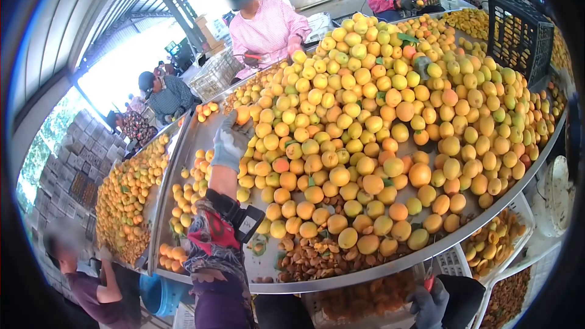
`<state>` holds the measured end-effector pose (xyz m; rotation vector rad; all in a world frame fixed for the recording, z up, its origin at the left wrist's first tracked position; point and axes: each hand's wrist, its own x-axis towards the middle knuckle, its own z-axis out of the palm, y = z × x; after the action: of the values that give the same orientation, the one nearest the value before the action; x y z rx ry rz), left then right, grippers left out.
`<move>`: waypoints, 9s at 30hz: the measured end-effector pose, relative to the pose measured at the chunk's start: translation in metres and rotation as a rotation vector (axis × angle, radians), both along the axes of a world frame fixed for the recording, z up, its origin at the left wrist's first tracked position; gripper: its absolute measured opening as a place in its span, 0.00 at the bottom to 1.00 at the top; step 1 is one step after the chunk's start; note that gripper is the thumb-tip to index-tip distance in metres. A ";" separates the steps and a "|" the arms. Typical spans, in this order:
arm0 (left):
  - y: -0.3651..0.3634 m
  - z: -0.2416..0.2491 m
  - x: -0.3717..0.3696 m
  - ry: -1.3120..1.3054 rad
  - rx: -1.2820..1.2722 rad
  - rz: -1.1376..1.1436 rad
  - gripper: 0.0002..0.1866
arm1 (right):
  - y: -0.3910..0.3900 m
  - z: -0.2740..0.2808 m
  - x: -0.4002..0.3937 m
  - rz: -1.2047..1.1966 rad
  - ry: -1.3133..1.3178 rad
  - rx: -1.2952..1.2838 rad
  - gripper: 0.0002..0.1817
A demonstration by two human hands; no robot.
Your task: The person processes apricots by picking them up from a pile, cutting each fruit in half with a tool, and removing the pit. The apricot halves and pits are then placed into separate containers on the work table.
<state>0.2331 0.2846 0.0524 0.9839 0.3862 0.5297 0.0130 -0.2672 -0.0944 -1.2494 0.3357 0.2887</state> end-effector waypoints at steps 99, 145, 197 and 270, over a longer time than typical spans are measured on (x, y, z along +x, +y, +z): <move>-0.282 -0.032 -0.074 -0.059 -0.177 -0.703 0.20 | -0.007 0.048 0.007 0.270 -0.231 0.163 0.21; -0.275 -0.058 -0.182 -0.447 -0.235 -0.520 0.22 | 0.138 0.068 0.063 0.611 -0.717 0.007 0.15; -0.267 -0.070 -0.178 -0.176 0.148 -0.097 0.19 | 0.139 0.065 0.063 0.508 -0.913 -0.525 0.13; -0.284 -0.065 -0.188 -0.027 -0.004 -0.511 0.21 | 0.114 0.099 0.085 0.627 -0.210 0.097 0.22</move>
<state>0.0452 0.0009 -0.0123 1.0245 0.1012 0.0784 0.0984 -0.1533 0.0046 -1.2521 -0.2603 0.6929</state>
